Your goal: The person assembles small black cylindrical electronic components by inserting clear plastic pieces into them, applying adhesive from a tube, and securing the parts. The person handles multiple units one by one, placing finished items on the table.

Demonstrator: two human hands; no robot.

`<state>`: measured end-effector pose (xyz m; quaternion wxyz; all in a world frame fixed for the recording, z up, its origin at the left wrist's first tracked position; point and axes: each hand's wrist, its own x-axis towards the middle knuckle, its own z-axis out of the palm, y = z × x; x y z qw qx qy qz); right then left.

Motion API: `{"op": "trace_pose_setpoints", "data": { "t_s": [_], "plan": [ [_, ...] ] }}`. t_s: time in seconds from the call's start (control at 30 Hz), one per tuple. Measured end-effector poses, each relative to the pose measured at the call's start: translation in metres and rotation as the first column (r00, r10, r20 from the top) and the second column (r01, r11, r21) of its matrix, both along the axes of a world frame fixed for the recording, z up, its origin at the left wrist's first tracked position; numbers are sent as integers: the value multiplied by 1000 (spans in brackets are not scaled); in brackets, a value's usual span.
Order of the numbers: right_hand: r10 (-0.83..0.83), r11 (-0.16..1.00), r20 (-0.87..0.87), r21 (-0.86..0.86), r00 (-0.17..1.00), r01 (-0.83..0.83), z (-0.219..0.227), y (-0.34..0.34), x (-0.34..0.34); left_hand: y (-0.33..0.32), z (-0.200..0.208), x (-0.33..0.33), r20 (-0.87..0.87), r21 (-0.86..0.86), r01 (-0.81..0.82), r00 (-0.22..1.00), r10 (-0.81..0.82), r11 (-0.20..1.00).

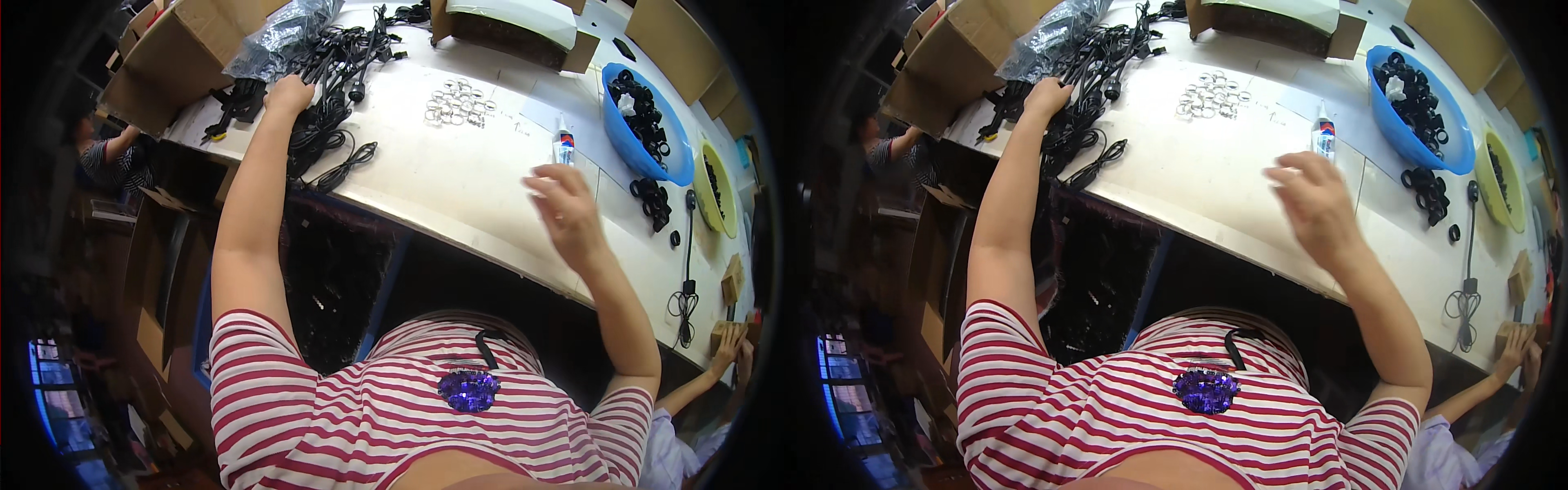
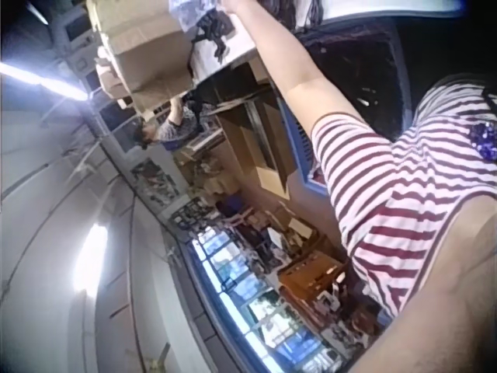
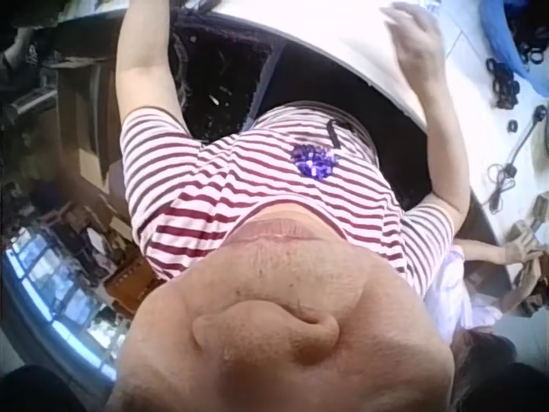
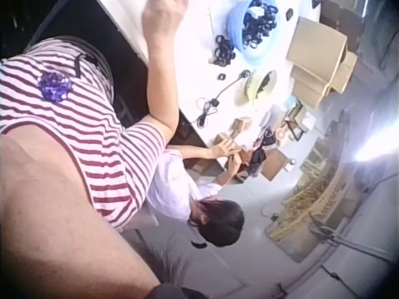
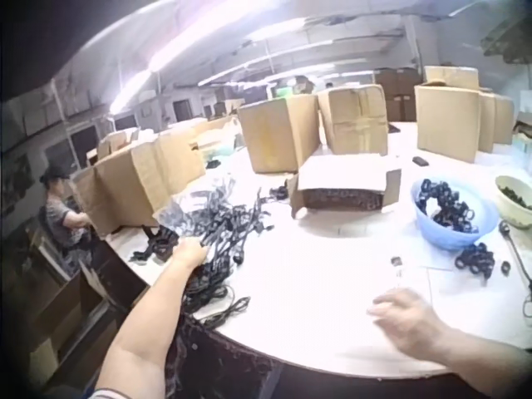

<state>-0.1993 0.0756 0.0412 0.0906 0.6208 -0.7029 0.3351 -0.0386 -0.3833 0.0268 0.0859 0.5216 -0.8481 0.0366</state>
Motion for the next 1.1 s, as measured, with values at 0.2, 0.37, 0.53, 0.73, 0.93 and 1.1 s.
{"op": "trace_pose_setpoints", "data": {
  "t_s": [0.2,0.37,0.53,0.73,0.93,1.1],
  "plan": [
    [192,980,97,34,977,-196,-31,-16,1,-7,30,11,-668,625,260,666,332,736],
    [116,992,248,15,962,-124,-31,-10,-7,-13,14,39,-610,346,190,789,66,919],
    [128,991,198,2,972,-131,-30,-11,-2,33,18,14,-62,-523,154,974,-218,838],
    [157,987,248,-1,956,-162,-35,-10,-6,66,27,-24,266,84,18,963,-40,996],
    [175,982,294,23,940,-190,-35,-9,-4,49,23,-33,223,92,32,974,-52,995],
    [202,977,265,12,943,-212,-33,-7,-5,-8,15,-15,-337,413,140,941,8,900]
  ]
}}
